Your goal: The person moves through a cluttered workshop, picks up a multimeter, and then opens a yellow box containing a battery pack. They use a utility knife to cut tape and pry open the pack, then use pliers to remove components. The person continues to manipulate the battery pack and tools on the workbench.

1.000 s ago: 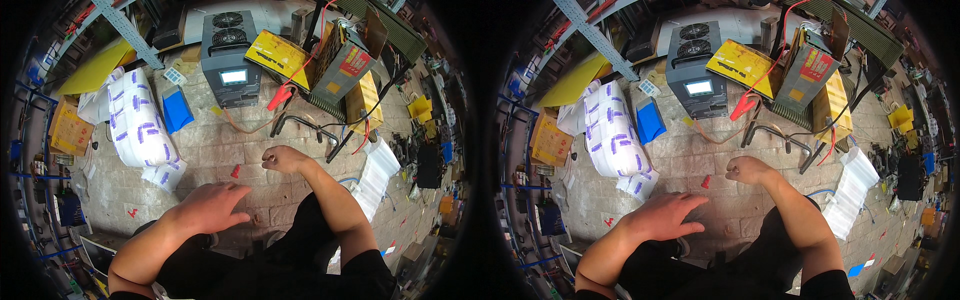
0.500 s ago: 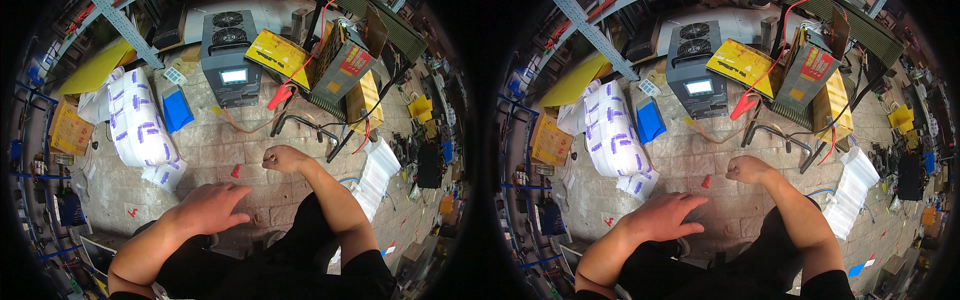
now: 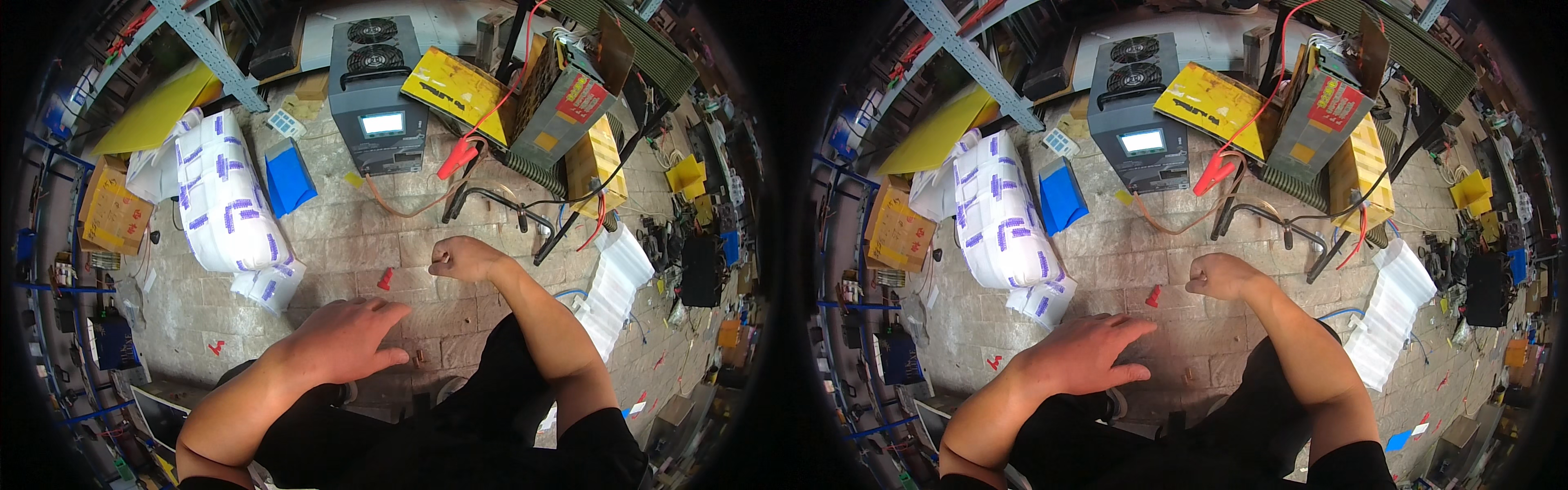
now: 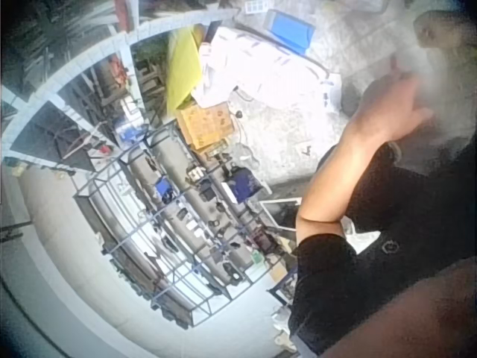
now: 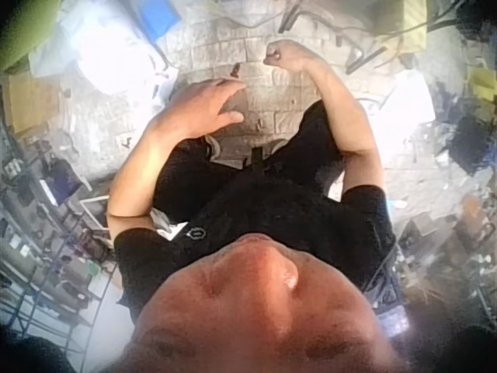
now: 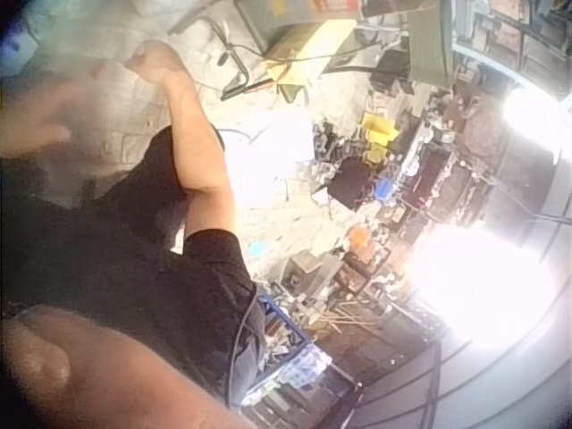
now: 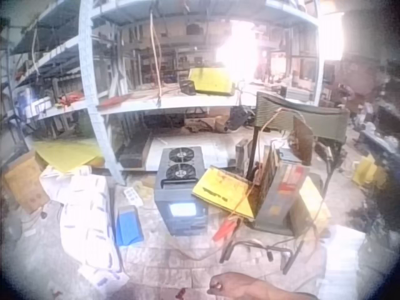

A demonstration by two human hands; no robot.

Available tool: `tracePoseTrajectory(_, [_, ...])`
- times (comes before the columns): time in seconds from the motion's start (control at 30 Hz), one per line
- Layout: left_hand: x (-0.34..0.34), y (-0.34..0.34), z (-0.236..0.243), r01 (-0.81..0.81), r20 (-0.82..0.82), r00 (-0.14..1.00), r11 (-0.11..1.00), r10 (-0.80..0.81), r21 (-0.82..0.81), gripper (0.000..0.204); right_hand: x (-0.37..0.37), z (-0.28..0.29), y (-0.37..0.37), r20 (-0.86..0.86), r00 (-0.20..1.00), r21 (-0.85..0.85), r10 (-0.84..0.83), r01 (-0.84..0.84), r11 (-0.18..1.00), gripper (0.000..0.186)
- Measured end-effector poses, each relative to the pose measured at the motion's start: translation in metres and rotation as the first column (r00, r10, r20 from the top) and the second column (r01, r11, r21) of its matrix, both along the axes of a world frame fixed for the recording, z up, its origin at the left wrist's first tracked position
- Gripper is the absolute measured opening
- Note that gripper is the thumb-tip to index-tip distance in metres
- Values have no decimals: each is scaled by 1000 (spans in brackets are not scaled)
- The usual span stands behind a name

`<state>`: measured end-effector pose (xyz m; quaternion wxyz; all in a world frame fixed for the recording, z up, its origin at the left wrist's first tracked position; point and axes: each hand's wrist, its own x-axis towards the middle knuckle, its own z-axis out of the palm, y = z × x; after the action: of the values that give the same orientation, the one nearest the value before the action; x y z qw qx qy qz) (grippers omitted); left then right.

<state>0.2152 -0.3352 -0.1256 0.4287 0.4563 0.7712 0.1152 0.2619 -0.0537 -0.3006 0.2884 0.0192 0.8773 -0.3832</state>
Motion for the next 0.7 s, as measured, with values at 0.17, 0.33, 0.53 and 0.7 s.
tracePoseTrajectory(0.17, [0,1,2,-1,1,1000,1000,1,-4,67,1,-3,0,-16,1000,-12,-13,12,1000,36])
tracePoseTrajectory(0.33, [-1,1,-1,5,-5,1000,1000,-5,5,66,1,-2,1,-9,1000,-4,-19,18,1000,35])
tracePoseTrajectory(0.53, [-2,1,-6,-5,-6,1000,1000,5,25,67,0,-2,2,-7,1000,-11,-21,21,1000,35])
tracePoseTrajectory(0.7, [-1,1,-7,11,-58,998,998,-7,67,64,0,-1,3,-2,1000,-9,-26,26,1000,34])
